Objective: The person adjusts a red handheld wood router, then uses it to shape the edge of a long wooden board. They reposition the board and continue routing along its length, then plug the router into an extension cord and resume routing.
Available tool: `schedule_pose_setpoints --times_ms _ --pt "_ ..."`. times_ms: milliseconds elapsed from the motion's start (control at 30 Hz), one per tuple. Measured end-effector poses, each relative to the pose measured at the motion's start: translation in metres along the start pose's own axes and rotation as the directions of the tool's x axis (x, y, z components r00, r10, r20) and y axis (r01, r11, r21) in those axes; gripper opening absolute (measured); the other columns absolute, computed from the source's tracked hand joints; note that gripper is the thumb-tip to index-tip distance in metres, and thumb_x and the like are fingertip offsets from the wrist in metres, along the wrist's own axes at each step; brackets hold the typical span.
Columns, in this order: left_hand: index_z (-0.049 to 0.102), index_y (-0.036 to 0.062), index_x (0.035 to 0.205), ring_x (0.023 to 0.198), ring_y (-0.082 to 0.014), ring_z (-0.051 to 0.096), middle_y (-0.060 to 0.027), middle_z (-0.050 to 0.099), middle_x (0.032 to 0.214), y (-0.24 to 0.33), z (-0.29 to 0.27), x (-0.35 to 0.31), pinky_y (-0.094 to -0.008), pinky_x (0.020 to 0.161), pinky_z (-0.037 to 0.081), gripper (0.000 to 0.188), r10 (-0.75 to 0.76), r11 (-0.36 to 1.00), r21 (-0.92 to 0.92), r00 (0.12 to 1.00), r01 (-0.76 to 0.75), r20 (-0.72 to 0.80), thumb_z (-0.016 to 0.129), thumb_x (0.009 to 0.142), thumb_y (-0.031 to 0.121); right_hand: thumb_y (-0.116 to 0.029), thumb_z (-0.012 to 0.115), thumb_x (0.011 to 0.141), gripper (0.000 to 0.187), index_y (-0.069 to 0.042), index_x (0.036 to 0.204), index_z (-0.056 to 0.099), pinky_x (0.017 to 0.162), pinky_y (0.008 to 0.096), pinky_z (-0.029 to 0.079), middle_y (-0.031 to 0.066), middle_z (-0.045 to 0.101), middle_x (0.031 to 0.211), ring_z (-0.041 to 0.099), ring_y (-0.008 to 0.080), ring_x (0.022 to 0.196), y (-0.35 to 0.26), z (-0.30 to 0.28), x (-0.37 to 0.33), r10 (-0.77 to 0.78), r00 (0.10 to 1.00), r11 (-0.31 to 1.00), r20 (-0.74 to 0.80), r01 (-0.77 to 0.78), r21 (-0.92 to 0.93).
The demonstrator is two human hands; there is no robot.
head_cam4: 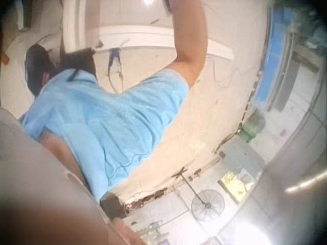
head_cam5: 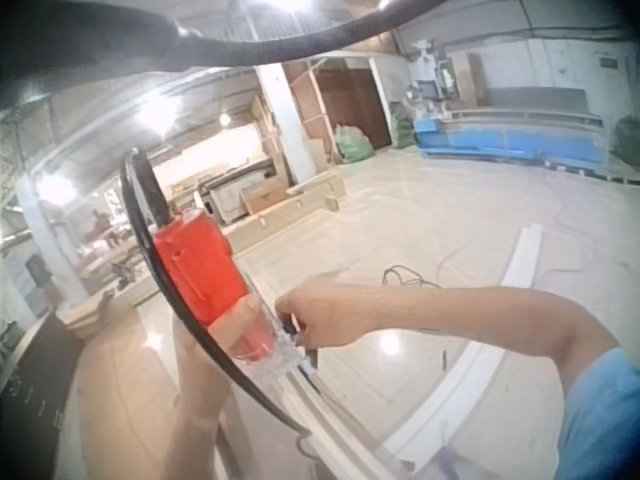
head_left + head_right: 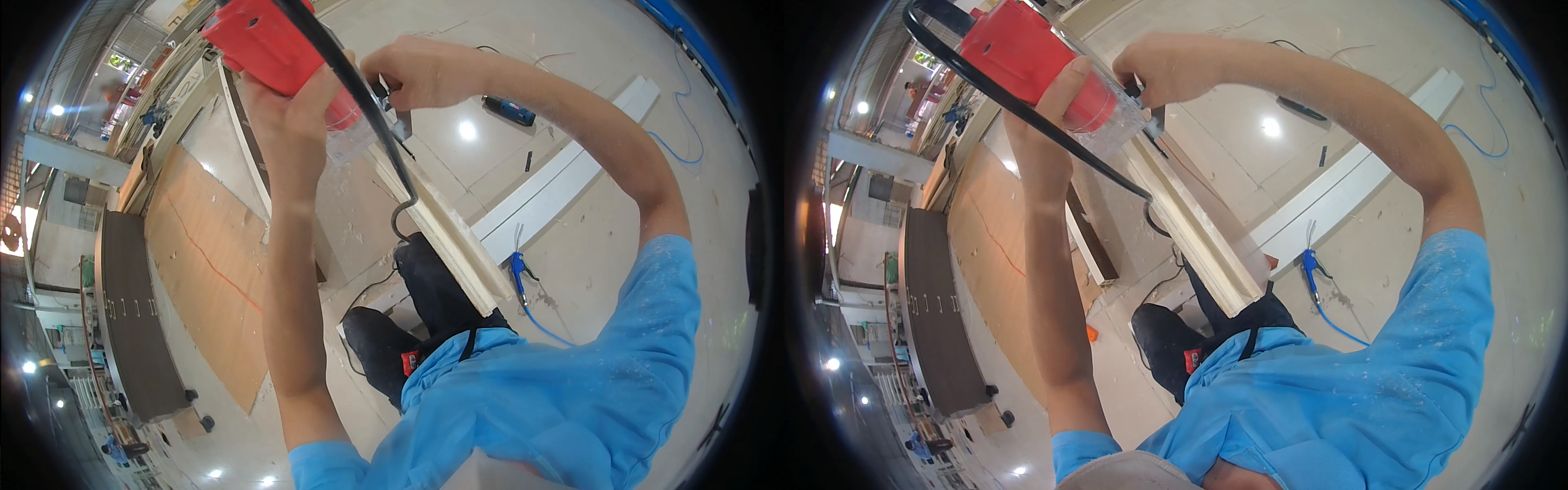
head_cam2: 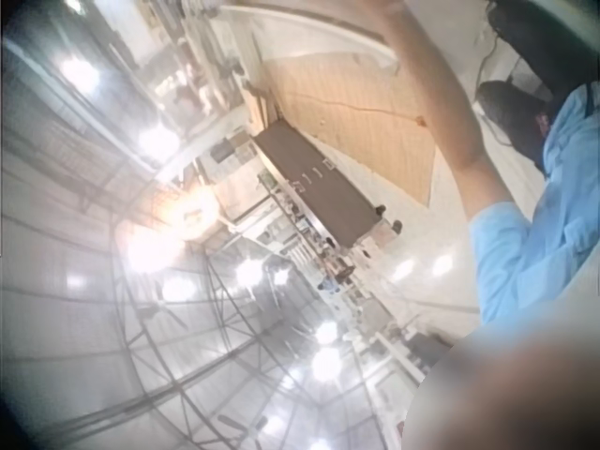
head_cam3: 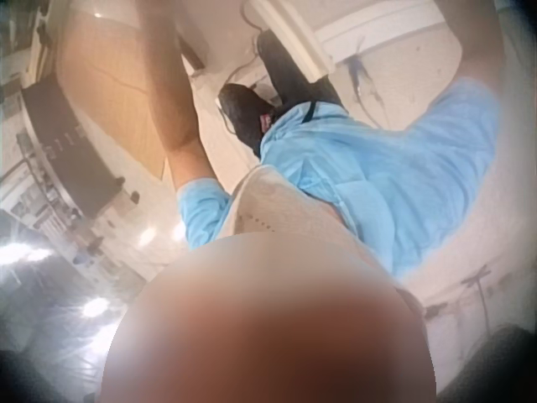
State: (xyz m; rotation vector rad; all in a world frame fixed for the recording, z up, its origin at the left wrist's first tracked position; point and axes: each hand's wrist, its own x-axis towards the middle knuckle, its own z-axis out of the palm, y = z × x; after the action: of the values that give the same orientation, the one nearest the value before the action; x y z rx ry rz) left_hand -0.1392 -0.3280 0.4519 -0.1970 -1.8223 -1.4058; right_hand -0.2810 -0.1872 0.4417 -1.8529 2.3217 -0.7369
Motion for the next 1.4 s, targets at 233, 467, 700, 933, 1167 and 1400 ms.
schedule_pose_setpoints --times_ms 233,467,700,933,1167,1400 --pt "0.060 -0.0010 0.113 0.087 -0.0130 0.064 -0.0049 0.066 0.099 -0.002 -0.004 -0.003 -0.0270 0.081 0.051 0.040 0.031 0.995 0.092 0.999 -0.030 -0.014 0.083 0.082 0.011 -0.009 0.069 0.081 0.024 0.005 0.100 0.070 0.071 0.0414 0.052 0.0185 0.070 0.081 0.068 0.0318 0.077 0.001 -0.007 -0.001 0.049 0.997 0.995 0.058 -0.053 0.080" --pt "0.058 0.0000 0.119 0.090 -0.0128 0.060 -0.0023 0.061 0.100 -0.010 -0.002 0.001 -0.0262 0.085 0.048 0.046 0.052 0.998 0.026 0.999 -0.052 -0.001 0.084 0.084 0.012 -0.016 0.073 0.083 0.021 0.004 0.090 0.068 0.070 0.0449 0.052 0.0204 0.069 0.079 0.066 0.0373 0.074 0.004 -0.003 0.001 -0.010 1.000 0.995 -0.006 0.009 -0.098" --pt "0.055 0.0000 0.128 0.091 -0.0124 0.060 -0.0030 0.062 0.101 0.001 0.001 0.002 -0.0263 0.084 0.048 0.051 -0.017 0.995 0.097 1.000 0.018 -0.008 0.082 0.085 0.009 -0.018 0.064 0.086 0.022 0.003 0.082 0.069 0.067 0.0457 0.049 0.0190 0.066 0.072 0.064 0.0358 0.070 0.005 -0.001 -0.002 -0.017 1.000 0.983 0.025 0.022 -0.183" --pt "0.056 -0.0007 0.125 0.094 -0.0143 0.063 -0.0066 0.064 0.105 0.005 0.004 0.001 -0.0287 0.087 0.049 0.047 -0.014 0.998 0.069 1.000 0.014 -0.001 0.080 0.086 0.008 -0.008 0.062 0.082 0.011 0.002 0.087 0.065 0.070 0.0390 0.048 0.0107 0.065 0.077 0.062 0.0255 0.075 0.026 -0.010 0.007 -0.123 0.976 0.987 0.180 0.100 0.128" --pt "0.053 0.0001 0.127 0.098 -0.0144 0.063 -0.0073 0.064 0.107 0.002 0.001 0.003 -0.0296 0.090 0.050 0.050 -0.059 0.997 0.047 0.998 0.060 -0.008 0.081 0.087 0.009 -0.004 0.069 0.087 0.007 -0.003 0.087 0.062 0.080 0.0386 0.048 0.0096 0.063 0.092 0.059 0.0258 0.088 0.040 0.000 -0.005 -0.329 0.944 0.944 -0.012 0.329 -0.013" --pt "0.053 -0.0001 0.126 0.098 -0.0147 0.063 -0.0074 0.063 0.108 -0.001 0.000 0.003 -0.0301 0.091 0.050 0.050 -0.063 0.996 0.055 0.998 0.065 -0.027 0.081 0.086 0.010 -0.005 0.064 0.099 0.012 -0.006 0.103 0.053 0.088 0.0376 0.046 0.0066 0.059 0.096 0.055 0.0201 0.095 0.057 0.021 -0.014 -0.249 0.969 0.876 -0.006 0.228 0.425"
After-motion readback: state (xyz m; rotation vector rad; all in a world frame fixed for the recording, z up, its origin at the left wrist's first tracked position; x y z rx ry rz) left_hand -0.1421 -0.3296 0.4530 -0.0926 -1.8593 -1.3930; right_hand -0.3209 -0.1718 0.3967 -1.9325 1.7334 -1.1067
